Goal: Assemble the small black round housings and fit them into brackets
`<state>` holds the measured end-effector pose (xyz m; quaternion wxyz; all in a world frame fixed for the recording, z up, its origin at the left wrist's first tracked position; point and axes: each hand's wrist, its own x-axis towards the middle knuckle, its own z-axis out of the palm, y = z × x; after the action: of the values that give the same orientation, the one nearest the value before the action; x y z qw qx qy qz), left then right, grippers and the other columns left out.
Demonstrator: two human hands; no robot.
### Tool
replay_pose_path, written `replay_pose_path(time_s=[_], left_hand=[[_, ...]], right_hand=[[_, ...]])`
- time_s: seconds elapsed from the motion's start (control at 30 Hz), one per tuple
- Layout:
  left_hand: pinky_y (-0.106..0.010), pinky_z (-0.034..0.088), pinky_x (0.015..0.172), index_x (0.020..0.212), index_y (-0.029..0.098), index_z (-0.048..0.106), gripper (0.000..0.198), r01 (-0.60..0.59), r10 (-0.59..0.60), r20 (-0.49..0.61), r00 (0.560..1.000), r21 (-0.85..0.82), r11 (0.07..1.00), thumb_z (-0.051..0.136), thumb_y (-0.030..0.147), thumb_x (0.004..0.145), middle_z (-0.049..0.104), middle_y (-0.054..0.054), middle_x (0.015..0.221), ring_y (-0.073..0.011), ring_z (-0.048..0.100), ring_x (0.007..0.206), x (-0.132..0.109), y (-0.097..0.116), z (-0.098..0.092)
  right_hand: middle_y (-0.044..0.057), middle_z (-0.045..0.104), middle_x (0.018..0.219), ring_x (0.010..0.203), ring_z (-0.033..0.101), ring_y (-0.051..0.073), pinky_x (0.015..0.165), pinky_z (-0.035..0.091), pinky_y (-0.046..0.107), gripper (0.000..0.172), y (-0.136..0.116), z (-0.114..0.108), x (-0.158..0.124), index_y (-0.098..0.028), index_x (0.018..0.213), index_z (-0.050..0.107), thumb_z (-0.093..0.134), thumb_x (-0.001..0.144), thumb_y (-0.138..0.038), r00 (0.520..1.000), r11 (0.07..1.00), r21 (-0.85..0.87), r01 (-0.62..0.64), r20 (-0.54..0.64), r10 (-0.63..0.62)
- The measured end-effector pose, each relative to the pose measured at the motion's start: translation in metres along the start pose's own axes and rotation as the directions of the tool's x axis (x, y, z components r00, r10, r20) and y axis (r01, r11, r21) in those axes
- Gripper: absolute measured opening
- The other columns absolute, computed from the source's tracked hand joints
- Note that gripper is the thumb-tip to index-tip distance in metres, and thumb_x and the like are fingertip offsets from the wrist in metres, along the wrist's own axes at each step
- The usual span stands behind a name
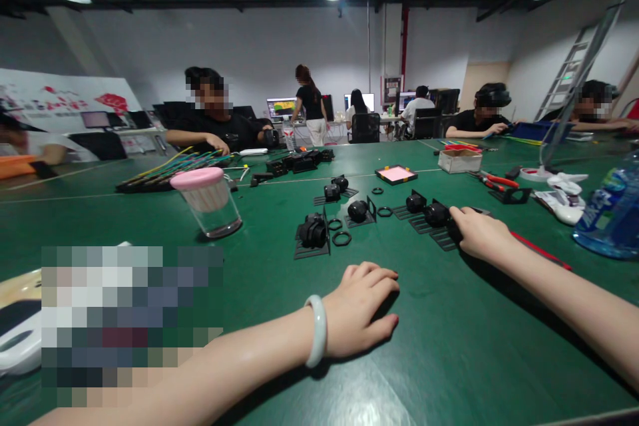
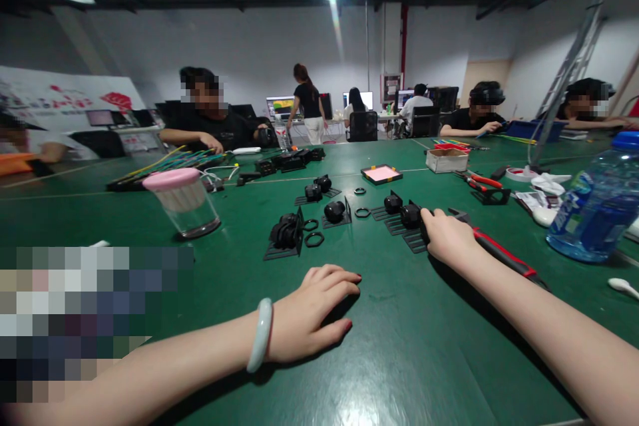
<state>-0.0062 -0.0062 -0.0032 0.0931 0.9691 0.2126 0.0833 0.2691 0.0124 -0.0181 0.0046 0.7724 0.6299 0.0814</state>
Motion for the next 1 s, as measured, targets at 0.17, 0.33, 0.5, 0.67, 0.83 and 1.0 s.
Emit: replay_pose_path(time_s=[0.17,0.33,0.5,0.67,0.83,1.0], left_hand=[[-0.039,0.031,0.087,0.105,0.022,0.044,0.031,-0.007,0.007,-0.006,1.0,0.003,1.0,0.05,0.029,0.075,0.045,-0.006,0.12,-0.0239,0.037,0.106,-0.0003,0.0001,0.0004],[-0.039,0.03,0.088,0.105,0.021,0.044,0.031,-0.007,0.007,-0.008,1.0,0.007,1.0,0.05,0.029,0.075,0.045,-0.006,0.119,-0.0239,0.037,0.106,-0.0005,0.0003,0.0009],[-0.039,0.031,0.087,0.104,0.021,0.045,0.031,-0.007,0.007,-0.005,1.0,0.015,1.0,0.05,0.029,0.075,0.046,-0.006,0.119,-0.0239,0.038,0.105,-0.0005,0.0012,-0.0005],[-0.038,0.031,0.087,0.104,0.021,0.045,0.031,-0.01,0.01,-0.012,1.0,0.026,1.0,0.049,0.029,0.075,0.046,-0.006,0.118,-0.0237,0.038,0.106,-0.0004,0.0003,-0.0001],[-0.037,0.031,0.088,0.107,0.019,0.043,0.034,-0.008,0.009,-0.029,1.0,0.037,0.999,0.049,0.03,0.075,0.047,-0.007,0.116,-0.0229,0.04,0.104,-0.0009,-0.001,0.0008],[-0.036,0.031,0.089,0.109,0.018,0.041,0.035,-0.013,0.015,-0.031,0.999,0.062,0.998,0.047,0.03,0.076,0.048,-0.008,0.113,-0.0225,0.042,0.103,-0.0009,-0.0015,0.0002]], right_hand=[[0.014,0.05,0.099,0.085,0.056,0.024,0.057,0.037,0.026,0.037,-0.0014,0.0021,0.0003,-0.014,0.102,0.039,0.046,0.066,-0.007,1.0,1.0,0.014,0.0,-0.011,0.0],[0.015,0.049,0.104,0.088,0.055,0.024,0.06,0.037,0.027,0.048,0.0013,0.0039,0.0015,-0.014,0.111,0.033,0.045,0.065,-0.006,0.999,0.999,0.028,0.028,-0.028,-0.027],[0.015,0.049,0.106,0.094,0.053,0.024,0.066,0.038,0.027,0.055,0.0037,0.0043,0.0037,-0.013,0.116,0.032,0.046,0.063,-0.004,0.998,0.997,0.047,0.054,-0.026,-0.053],[0.013,0.051,0.103,0.093,0.053,0.023,0.065,0.037,0.026,0.049,0.0046,0.0023,0.0041,-0.014,0.111,0.037,0.047,0.063,-0.004,0.998,0.996,0.054,0.065,-0.01,-0.064],[0.013,0.052,0.1,0.09,0.054,0.023,0.06,0.037,0.025,0.047,0.0044,0.0013,0.0016,-0.014,0.108,0.038,0.048,0.063,-0.004,0.998,0.997,0.044,0.059,0.006,-0.06],[0.014,0.051,0.1,0.086,0.055,0.023,0.058,0.038,0.026,0.045,0.0017,0.0039,-0.0006,-0.013,0.107,0.039,0.047,0.063,-0.006,0.999,0.998,0.017,0.053,-0.009,-0.053]])
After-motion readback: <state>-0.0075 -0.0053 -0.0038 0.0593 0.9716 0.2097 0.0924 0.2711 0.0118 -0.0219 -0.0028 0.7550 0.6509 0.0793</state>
